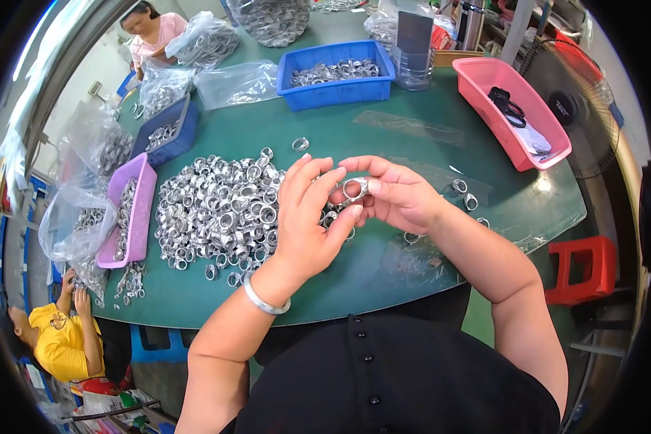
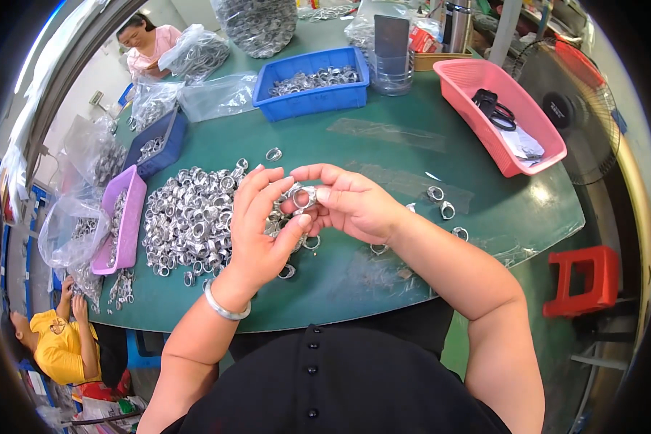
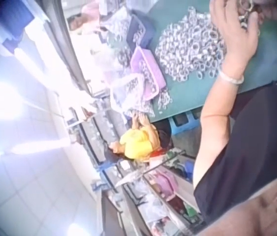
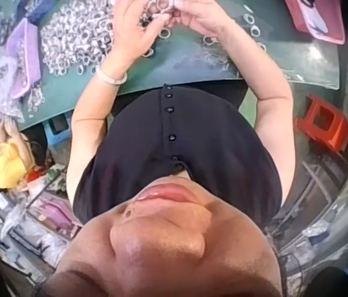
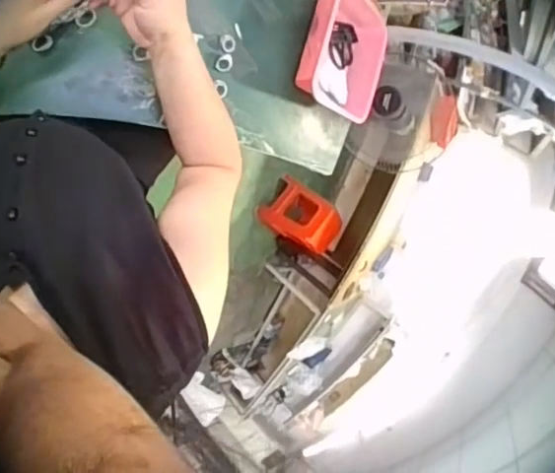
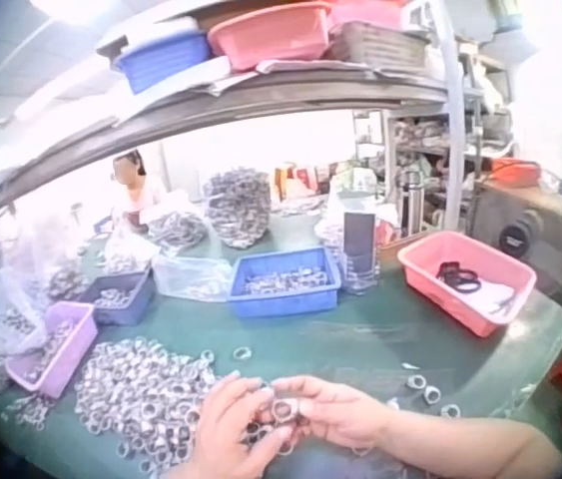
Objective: The person picks up and fits together small silver-colored metal components by hand on a green workbench, moving finished pieces into piles.
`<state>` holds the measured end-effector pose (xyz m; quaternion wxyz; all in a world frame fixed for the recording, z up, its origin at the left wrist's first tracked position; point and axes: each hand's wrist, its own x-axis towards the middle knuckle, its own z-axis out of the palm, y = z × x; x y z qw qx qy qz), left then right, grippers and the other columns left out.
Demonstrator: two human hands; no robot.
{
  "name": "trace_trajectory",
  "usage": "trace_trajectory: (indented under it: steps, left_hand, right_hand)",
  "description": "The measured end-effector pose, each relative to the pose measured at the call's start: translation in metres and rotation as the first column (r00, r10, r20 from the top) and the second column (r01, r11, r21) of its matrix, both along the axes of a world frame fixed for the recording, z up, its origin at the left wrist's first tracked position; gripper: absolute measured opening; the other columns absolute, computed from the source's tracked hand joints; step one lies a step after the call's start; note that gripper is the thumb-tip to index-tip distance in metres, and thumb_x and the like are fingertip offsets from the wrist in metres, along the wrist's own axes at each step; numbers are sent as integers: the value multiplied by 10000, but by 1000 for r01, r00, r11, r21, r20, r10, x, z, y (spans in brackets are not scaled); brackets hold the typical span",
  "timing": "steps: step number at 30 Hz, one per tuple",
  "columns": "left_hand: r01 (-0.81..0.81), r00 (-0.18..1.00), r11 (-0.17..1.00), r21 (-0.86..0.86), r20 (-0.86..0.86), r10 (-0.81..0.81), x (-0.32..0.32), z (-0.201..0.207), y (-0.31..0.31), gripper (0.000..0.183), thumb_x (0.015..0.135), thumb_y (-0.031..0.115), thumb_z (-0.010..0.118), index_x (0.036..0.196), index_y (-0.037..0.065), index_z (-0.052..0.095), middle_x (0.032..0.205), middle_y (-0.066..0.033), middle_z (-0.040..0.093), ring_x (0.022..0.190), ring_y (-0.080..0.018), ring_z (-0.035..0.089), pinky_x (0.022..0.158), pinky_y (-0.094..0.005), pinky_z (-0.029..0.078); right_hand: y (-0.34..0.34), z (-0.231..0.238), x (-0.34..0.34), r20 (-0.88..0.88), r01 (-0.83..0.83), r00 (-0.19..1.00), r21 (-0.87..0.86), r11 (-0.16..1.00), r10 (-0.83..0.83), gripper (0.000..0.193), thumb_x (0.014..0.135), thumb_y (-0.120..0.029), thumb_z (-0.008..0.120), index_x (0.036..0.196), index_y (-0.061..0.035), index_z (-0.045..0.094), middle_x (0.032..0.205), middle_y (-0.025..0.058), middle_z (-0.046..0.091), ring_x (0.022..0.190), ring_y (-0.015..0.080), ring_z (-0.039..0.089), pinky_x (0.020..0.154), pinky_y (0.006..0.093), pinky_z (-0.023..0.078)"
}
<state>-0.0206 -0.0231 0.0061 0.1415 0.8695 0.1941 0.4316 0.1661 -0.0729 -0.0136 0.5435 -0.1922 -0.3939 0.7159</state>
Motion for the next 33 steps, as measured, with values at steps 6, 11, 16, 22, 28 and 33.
trace_trajectory:
  steps: [6, 11, 16, 22, 28, 33]
  left_hand:
    - [16, 1000, 999, -36, 9, -15, 8, -9, 10, 344, 728, 123, 728, 1049, 62, 621, 1151, -135, 548, 1166, -390, 464, 969, -471, 381]
    - [8, 1000, 998, -61, 21, -7, 12, -16, 14, 303, 731, 113, 724, 1013, 53, 630, 1131, -137, 560, 1148, -386, 478, 970, -471, 386]
    - [113, 990, 971, -210, 107, -92, 11, -22, 17, 223, 807, 118, 668, 1006, 28, 625, 1110, -142, 568, 1106, -363, 513, 980, -461, 383]
    - [408, 903, 660, -630, 385, -191, 12, -25, 15, 193, 936, 136, 538, 1038, -10, 611, 1135, -113, 579, 1042, -197, 541, 917, -332, 419]
    - [622, 770, -71, -780, 626, -123, 13, -20, 8, 336, 996, 292, 432, 1079, 16, 604, 1059, -83, 618, 978, -184, 566, 851, -329, 459]
    - [607, 770, -228, -761, 634, -65, 10, -32, 14, 325, 985, 330, 431, 1020, 56, 602, 1053, -98, 616, 959, -222, 572, 862, -363, 460]
  right_hand:
    - [0, 0, 2, 58, 50, 997, -3, 999, -50, 392, 970, -172, 476, 1331, -47, 389, 1152, 138, 596, 920, 169, 607, 803, 321, 494]
    - [1, -6, 5, 45, 88, 995, 40, 995, -90, 410, 956, -153, 509, 1329, -35, 387, 1141, 126, 604, 896, 159, 611, 806, 311, 497]
    - [0, -14, 8, 81, 95, 991, 121, 988, -106, 417, 934, -121, 544, 1320, -31, 416, 1128, 109, 604, 923, 152, 604, 838, 309, 494]
    - [-9, -7, 7, 269, 210, 923, 245, 947, -274, 396, 909, -46, 556, 1293, -30, 461, 1040, 80, 611, 927, 132, 583, 814, 295, 485]
    - [-14, -7, 10, 420, 293, 796, 361, 885, -435, 301, 914, -34, 551, 1214, -17, 532, 891, 43, 628, 805, 82, 579, 688, 233, 466]
    - [-16, -3, 7, 448, 311, 777, 339, 888, -443, 235, 916, -40, 551, 1149, -7, 557, 814, 15, 629, 747, 55, 576, 665, 221, 460]
